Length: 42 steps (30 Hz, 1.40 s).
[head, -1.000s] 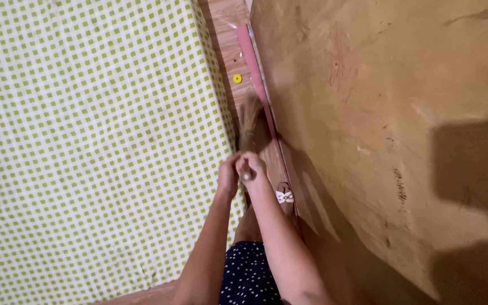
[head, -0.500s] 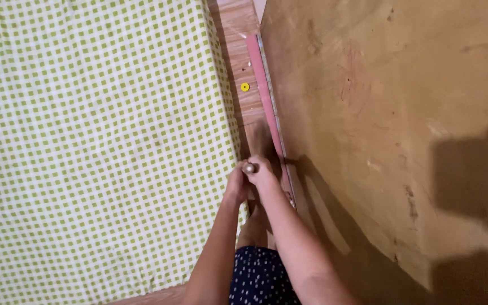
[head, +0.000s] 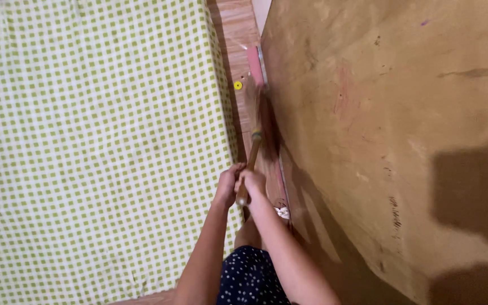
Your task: Sweep the floor around a bed and furniture using a broom and dustpan.
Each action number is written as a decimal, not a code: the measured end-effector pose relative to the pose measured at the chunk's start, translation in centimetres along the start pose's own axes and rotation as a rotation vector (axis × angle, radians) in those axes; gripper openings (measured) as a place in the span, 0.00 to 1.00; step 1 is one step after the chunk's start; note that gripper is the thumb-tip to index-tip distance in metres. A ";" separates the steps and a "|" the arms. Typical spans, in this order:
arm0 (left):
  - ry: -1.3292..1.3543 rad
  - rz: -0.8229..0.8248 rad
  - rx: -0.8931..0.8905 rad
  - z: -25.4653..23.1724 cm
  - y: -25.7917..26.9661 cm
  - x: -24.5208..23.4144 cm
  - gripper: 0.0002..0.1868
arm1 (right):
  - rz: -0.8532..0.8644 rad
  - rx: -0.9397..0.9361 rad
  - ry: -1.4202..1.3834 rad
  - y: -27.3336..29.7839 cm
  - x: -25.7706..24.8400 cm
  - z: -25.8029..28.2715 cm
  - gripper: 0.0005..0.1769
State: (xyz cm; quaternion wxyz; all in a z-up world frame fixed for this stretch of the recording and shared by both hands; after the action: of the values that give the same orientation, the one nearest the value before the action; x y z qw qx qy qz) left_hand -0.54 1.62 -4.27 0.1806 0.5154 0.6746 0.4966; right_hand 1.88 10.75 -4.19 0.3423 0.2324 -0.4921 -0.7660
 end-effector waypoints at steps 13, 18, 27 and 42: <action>0.267 0.244 -0.292 0.7 -1.4 3.4 0.30 | 0.080 0.064 -0.186 -3.7 7.4 5.6 0.04; 0.438 0.346 -0.224 -4.6 -2.5 7.2 0.33 | 0.105 0.039 -0.220 -7.5 11.5 9.5 0.04; 0.090 0.138 -0.020 -4.5 -3.5 3.6 0.37 | 0.186 -0.074 -0.214 -11.5 13.9 12.7 0.06; 0.011 0.014 0.109 -18.0 -4.1 10.5 0.34 | 0.371 0.422 -0.036 -16.7 9.0 10.1 0.10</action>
State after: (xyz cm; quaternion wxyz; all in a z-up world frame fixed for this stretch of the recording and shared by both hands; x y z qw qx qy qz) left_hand -20.53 2.16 2.96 0.1451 0.5267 0.6980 0.4630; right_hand -15.95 14.65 -15.50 0.4118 0.1907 -0.6808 -0.5750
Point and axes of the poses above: each hand's wrist, its own y-axis away from the middle knuckle, its own x-axis out of the palm, z = x × y, the point moved 8 cm from there along -y, towards the middle knuckle, and after that the axes turned 7 degrees about -z, right-handed, at the moved point
